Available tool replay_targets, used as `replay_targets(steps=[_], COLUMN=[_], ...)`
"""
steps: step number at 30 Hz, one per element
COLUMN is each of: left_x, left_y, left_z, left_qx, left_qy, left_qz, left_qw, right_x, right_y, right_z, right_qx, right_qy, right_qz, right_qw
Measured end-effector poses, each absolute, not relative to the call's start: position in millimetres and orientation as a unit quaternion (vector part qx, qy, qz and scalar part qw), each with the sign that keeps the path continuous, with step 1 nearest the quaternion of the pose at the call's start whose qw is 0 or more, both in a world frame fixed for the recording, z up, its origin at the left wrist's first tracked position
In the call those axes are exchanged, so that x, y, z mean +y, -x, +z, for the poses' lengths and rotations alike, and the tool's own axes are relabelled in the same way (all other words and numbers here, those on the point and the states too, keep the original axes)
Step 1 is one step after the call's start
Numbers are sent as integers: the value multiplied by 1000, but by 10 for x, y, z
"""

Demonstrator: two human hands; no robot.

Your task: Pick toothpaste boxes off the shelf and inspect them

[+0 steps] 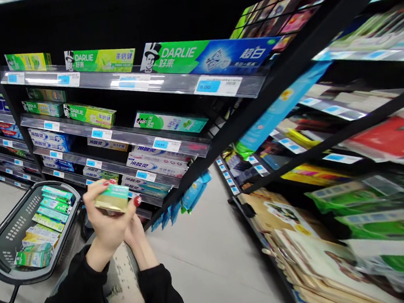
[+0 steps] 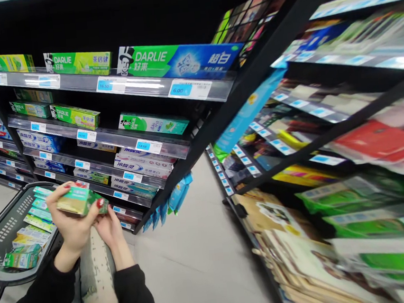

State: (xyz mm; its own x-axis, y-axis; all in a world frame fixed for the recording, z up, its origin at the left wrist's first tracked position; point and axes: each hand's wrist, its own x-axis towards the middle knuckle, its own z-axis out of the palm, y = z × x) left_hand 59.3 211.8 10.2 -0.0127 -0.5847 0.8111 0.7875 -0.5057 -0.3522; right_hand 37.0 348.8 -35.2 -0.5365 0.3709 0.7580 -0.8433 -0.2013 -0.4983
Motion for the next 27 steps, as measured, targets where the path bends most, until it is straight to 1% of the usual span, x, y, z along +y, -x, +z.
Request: replay_targets(steps=[3, 5, 9, 12, 16, 20, 23, 27], left_x=[2027, 1947, 1792, 1713, 1654, 1650, 1678, 1710], left_y=[-522, -455, -386, -432, -509, -512, -511, -518], left_z=[165, 220, 289, 293, 284, 271, 257, 251], left_qx=[-75, -44, 2, 14, 6, -4, 0, 16], left_qy=[486, 479, 509, 532, 549, 595, 617, 637], left_qz=[-792, -822, -838, -836, -830, -797, -780, -764], left_qw=[364, 305, 198, 132, 97, 101, 105, 99], right_x=[3453, 3413, 3249, 3059, 2838, 2745, 2727, 2709], right_y=[-572, -778, -1242, -1530, -1763, -1878, -1933, -1970], right_z=[-345, -306, -182, -104, -78, -109, -133, -143], right_qx=[-480, -480, -496, -528, -487, -405, -383, -372], right_qy=[-253, -255, -247, -195, -174, -174, -180, -193], right_qz=[716, 696, 639, 550, 502, 492, 465, 446], right_qw=[438, 469, 534, 618, 693, 751, 778, 791])
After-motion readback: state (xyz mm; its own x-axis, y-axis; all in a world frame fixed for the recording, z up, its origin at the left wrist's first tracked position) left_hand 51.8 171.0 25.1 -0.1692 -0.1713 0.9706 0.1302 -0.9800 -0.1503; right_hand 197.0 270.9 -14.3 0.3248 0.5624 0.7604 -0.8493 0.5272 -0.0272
